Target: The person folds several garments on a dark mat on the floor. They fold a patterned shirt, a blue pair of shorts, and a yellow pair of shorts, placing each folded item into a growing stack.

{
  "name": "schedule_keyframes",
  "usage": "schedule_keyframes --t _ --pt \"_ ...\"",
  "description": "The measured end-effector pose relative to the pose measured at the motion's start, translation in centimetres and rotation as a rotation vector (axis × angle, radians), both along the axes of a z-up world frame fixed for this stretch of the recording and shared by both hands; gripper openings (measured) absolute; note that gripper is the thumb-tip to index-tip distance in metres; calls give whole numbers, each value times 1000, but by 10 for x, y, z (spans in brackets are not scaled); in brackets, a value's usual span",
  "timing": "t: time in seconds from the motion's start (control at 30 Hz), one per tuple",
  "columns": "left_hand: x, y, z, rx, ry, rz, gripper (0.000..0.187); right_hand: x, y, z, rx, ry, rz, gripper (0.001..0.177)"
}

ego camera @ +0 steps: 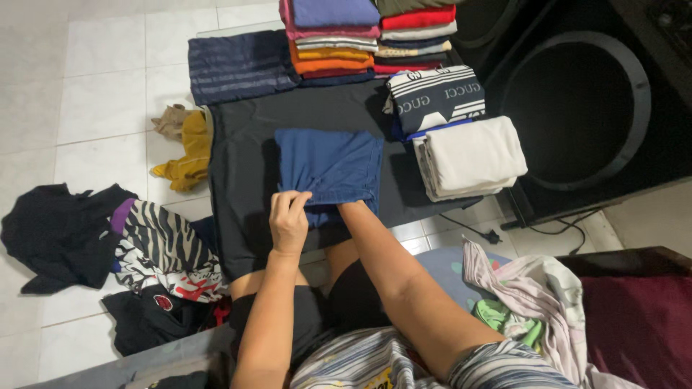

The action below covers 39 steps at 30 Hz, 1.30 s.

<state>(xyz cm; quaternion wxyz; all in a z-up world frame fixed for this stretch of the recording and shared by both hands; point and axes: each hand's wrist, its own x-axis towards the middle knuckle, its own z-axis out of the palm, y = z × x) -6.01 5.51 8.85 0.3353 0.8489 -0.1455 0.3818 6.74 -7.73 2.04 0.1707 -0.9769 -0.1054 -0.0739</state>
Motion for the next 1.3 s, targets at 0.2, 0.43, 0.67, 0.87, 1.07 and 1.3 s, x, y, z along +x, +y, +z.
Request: schedule_keyframes --t 0.2,0.43,0.67,0.87,1.07,1.3 --pt "-1 9 -16 -100 107 18 29 3 -11 -5 14 22 -72 65" --pt "4 10 -14 -65 125 -79 18 18 -25 -1 32 66 -214 65" --pt "5 14 -15 -108 141 -58 17 19 -24 -1 35 78 -151 64" --pt "-20 18 -10 -108 140 -92 7 17 -29 -2 72 33 -62 63" --pt "-20 20 -10 -85 206 -110 8 16 -28 -7 93 29 -93 63" --pt "-30 18 -12 -154 177 -125 7 30 -28 -1 80 24 -133 62"
